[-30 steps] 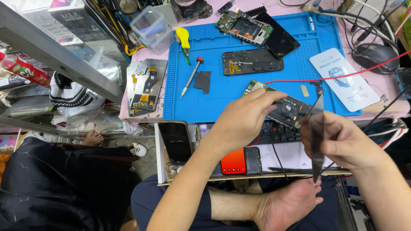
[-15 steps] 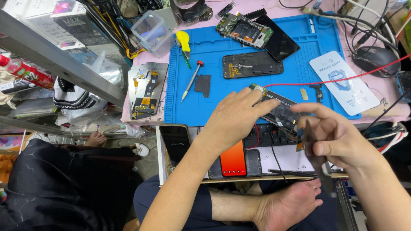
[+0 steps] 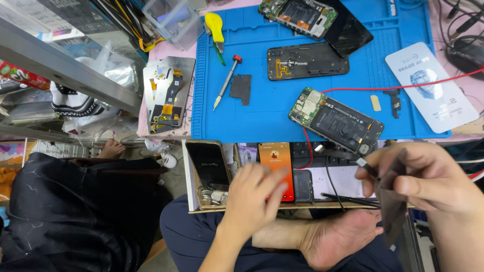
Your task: The person is repairing a mobile phone by connecting a screen panel to the motherboard and using tweezers to adjust internal components on a workbench.
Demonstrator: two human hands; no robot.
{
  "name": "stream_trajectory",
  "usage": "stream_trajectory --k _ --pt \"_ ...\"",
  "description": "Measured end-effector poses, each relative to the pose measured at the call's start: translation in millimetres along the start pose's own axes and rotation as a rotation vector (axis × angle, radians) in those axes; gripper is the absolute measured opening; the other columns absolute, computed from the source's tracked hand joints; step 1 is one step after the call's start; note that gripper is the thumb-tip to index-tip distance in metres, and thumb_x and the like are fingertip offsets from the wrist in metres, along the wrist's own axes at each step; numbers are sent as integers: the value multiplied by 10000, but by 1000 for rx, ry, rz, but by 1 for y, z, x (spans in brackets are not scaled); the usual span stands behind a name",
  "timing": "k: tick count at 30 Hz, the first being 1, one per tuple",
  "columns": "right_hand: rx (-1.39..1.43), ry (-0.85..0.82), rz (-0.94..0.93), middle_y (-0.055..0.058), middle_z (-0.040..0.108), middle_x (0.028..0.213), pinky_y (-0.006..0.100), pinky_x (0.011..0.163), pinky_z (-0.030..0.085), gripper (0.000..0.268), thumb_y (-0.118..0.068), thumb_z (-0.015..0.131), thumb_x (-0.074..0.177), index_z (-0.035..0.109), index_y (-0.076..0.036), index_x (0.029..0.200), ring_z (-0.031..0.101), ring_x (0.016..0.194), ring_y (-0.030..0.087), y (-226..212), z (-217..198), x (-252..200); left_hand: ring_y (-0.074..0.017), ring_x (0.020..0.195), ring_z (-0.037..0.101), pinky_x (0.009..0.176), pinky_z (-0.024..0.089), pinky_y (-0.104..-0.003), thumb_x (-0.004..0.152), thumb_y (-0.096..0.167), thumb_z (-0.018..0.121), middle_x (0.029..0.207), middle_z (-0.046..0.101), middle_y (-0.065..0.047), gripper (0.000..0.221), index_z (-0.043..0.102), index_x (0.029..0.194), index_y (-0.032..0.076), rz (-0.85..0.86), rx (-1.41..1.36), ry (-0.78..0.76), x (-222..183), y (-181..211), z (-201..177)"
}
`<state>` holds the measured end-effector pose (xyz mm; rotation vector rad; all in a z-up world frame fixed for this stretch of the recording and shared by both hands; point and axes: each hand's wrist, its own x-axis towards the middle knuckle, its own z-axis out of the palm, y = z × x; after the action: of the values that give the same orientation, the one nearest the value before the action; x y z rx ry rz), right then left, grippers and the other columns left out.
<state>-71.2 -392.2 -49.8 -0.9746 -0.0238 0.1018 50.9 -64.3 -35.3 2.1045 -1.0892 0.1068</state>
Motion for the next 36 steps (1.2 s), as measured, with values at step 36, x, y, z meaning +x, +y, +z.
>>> stream_trajectory --k 36 --pt "-307 -160 165 338 721 1116 444 822 611 300 -118 672 1000 696 175 1060 738 968 342 -47 -51 84 -397 1249 509 1076 445 -501 922 108 688 1359 548 -162 494 604 1406 62 -84 104 127 36 -10 21"
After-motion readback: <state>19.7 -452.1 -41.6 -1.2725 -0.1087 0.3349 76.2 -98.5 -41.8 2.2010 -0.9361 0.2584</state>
